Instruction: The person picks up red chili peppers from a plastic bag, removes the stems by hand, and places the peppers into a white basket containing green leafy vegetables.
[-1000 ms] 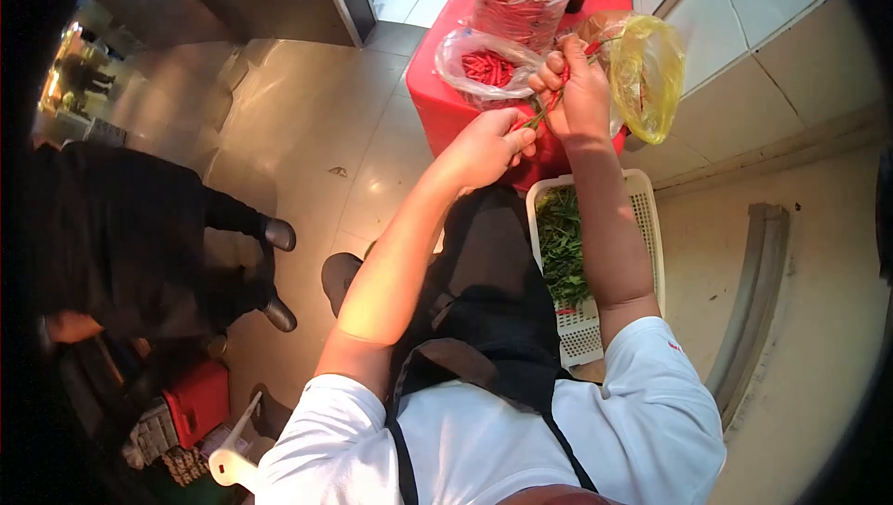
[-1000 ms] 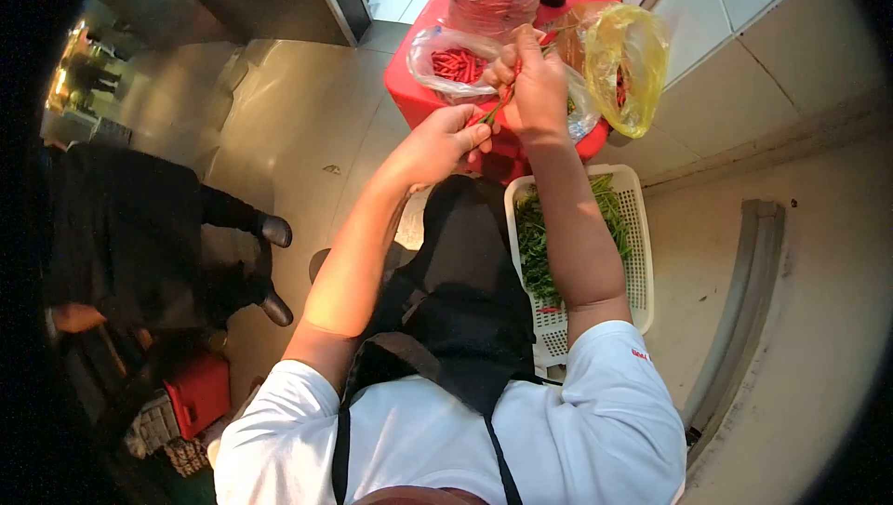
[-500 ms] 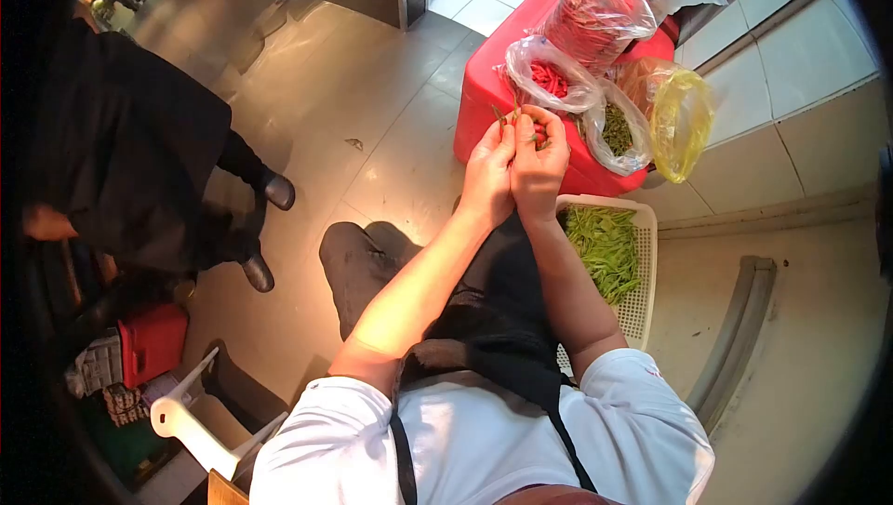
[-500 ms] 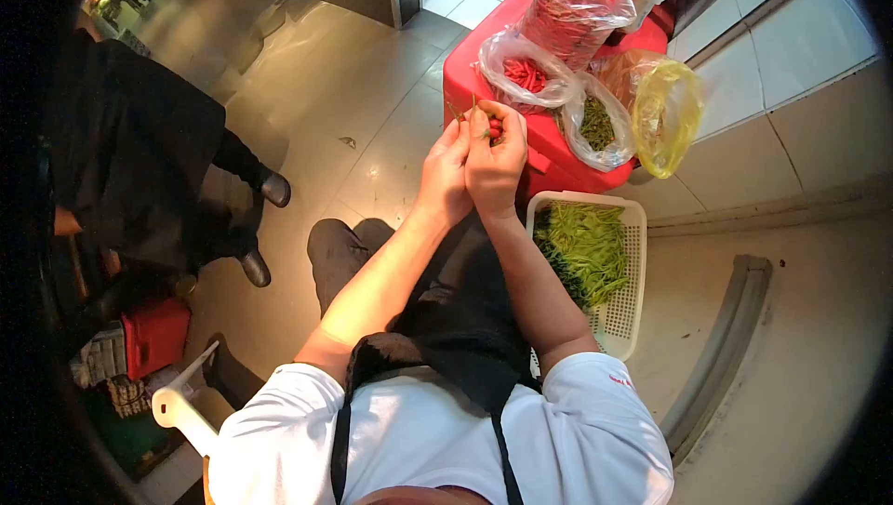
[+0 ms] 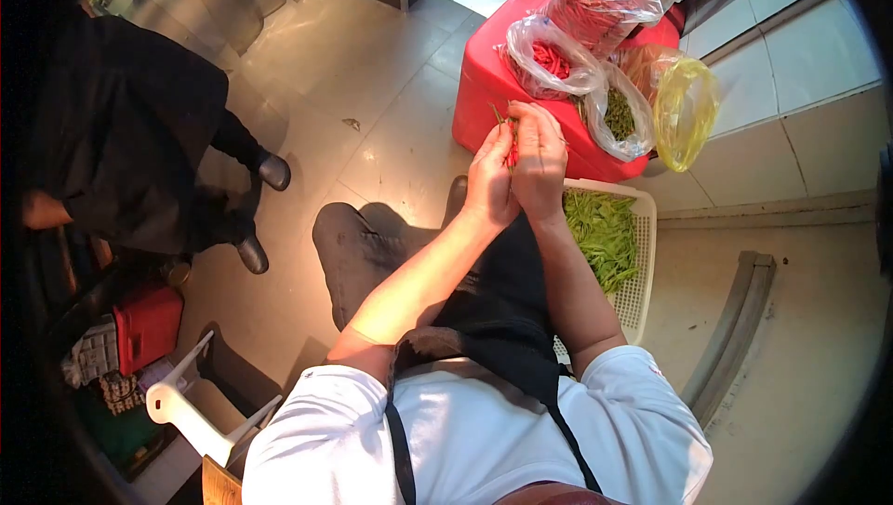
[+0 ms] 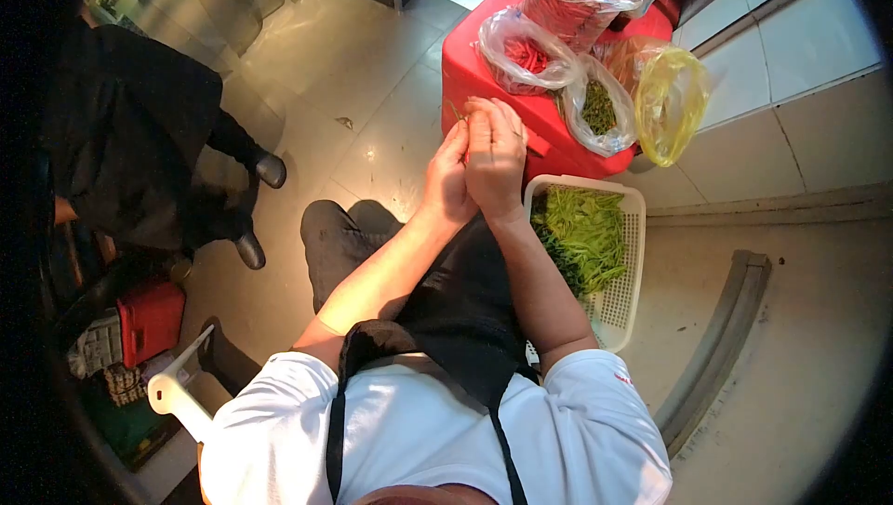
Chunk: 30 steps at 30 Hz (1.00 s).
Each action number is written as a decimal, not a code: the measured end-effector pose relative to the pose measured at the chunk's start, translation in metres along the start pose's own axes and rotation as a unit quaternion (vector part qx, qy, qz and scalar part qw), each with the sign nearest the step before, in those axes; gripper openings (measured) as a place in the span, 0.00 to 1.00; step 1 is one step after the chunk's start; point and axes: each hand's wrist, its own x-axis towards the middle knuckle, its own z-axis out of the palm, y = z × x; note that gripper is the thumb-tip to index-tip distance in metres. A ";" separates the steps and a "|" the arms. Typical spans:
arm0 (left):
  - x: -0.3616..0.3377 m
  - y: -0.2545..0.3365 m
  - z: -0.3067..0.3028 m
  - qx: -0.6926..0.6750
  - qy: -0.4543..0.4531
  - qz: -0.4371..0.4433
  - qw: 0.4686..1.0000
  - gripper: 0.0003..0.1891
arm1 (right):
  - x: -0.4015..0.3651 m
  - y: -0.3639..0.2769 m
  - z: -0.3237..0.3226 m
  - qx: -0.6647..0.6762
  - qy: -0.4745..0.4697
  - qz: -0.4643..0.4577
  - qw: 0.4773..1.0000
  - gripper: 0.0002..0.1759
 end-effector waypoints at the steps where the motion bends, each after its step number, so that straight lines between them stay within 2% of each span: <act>1: -0.004 -0.001 0.003 -0.002 0.018 -0.006 1.000 0.17 | 0.001 -0.001 0.001 -0.089 0.018 -0.042 0.995 0.14; 5: -0.013 -0.003 0.009 -0.001 0.066 -0.011 0.998 0.14 | 0.000 0.004 0.002 -0.168 -0.017 -0.059 0.984 0.14; 9: -0.013 0.001 -0.007 0.029 0.065 -0.021 0.997 0.13 | 0.001 -0.001 -0.001 -0.039 -0.065 -0.016 0.997 0.20; 10: -0.012 0.003 -0.011 0.011 0.099 -0.041 0.994 0.13 | 0.001 -0.002 -0.004 0.012 -0.089 0.009 0.996 0.22; 13: -0.010 0.014 -0.008 -0.027 0.189 -0.094 0.977 0.12 | 0.003 0.002 -0.015 0.142 -0.179 0.073 0.971 0.26; 17: -0.011 0.023 -0.005 -0.050 0.164 -0.141 0.975 0.13 | 0.008 0.011 -0.030 0.216 -0.262 0.119 0.933 0.28; 20: -0.011 0.028 -0.010 -0.091 0.142 -0.169 0.971 0.15 | 0.012 0.017 -0.031 0.340 -0.187 0.167 0.906 0.26; 24: -0.008 0.029 0.005 -0.076 0.134 -0.175 0.973 0.16 | 0.021 0.012 -0.043 0.379 -0.174 0.191 0.889 0.30; 25: -0.005 0.028 0.006 -0.077 0.124 -0.176 0.974 0.16 | 0.023 0.012 -0.046 0.401 -0.170 0.189 0.880 0.35; 28: -0.002 0.028 0.013 -0.076 0.111 -0.185 0.973 0.17 | 0.027 0.014 -0.061 0.543 -0.137 0.204 0.803 0.43; 29: -0.002 0.028 0.011 -0.070 0.097 -0.184 0.976 0.18 | 0.029 0.017 -0.065 0.519 -0.121 0.204 0.821 0.50; 30: -0.001 0.027 0.009 -0.073 0.092 -0.187 0.975 0.18 | 0.033 0.026 -0.074 0.550 -0.124 0.211 0.799 0.51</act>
